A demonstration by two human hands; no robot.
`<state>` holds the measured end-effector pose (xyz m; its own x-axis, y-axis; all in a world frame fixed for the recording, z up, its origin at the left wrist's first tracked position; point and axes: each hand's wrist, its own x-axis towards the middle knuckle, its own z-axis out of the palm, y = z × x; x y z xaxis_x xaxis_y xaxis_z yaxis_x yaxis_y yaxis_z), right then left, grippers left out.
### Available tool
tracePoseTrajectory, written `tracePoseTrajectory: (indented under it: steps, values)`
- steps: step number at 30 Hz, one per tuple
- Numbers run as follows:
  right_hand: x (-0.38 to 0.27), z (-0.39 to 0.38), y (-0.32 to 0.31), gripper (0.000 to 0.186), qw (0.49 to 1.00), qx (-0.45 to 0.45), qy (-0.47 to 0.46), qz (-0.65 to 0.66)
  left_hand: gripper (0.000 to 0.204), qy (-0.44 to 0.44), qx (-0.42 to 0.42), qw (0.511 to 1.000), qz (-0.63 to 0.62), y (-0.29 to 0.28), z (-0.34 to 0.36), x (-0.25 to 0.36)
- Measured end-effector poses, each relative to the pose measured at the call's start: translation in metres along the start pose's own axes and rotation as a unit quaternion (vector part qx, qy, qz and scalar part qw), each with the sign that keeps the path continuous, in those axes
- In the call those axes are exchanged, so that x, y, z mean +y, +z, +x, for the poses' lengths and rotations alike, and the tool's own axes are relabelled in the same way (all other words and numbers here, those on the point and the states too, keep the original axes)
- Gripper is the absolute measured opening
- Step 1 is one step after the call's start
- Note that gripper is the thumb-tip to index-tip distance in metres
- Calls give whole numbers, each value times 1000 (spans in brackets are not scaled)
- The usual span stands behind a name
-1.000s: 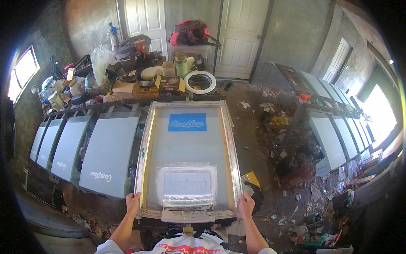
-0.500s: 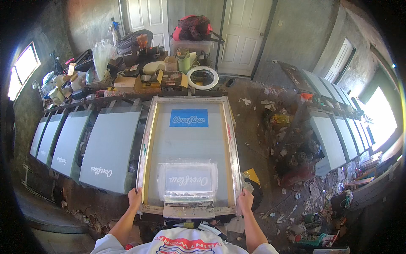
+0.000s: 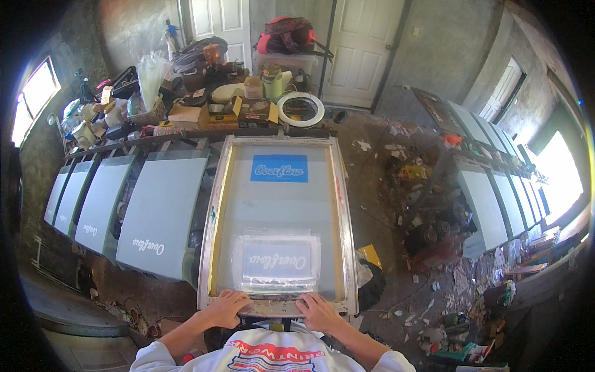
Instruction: The person carries a screen printing frame to a workbench and repeatedly uses a squeegee to pull white ink across the screen mesh. The person moves the frame along the bench and continues the same squeegee strokes on multiple sections of the screen.
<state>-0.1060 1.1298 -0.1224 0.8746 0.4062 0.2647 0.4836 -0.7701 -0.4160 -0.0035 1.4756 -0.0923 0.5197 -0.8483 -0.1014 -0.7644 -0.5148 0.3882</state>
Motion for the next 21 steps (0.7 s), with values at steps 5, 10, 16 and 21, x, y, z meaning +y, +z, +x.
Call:
tracePoseTrajectory:
  steps: [5,10,16,21]
  values:
    - [5,6,27,40,992,105,60,-24,59,-2,105,994,38,11,19,3]
    - [34,33,46,29,981,175,83,-18,44,-6,201,980,0,20,48,-27]
    - [92,107,30,25,980,165,115,-8,29,-2,301,953,27,-5,121,-81]
    - [121,138,12,19,982,120,146,22,23,-39,329,943,13,-21,145,-96]
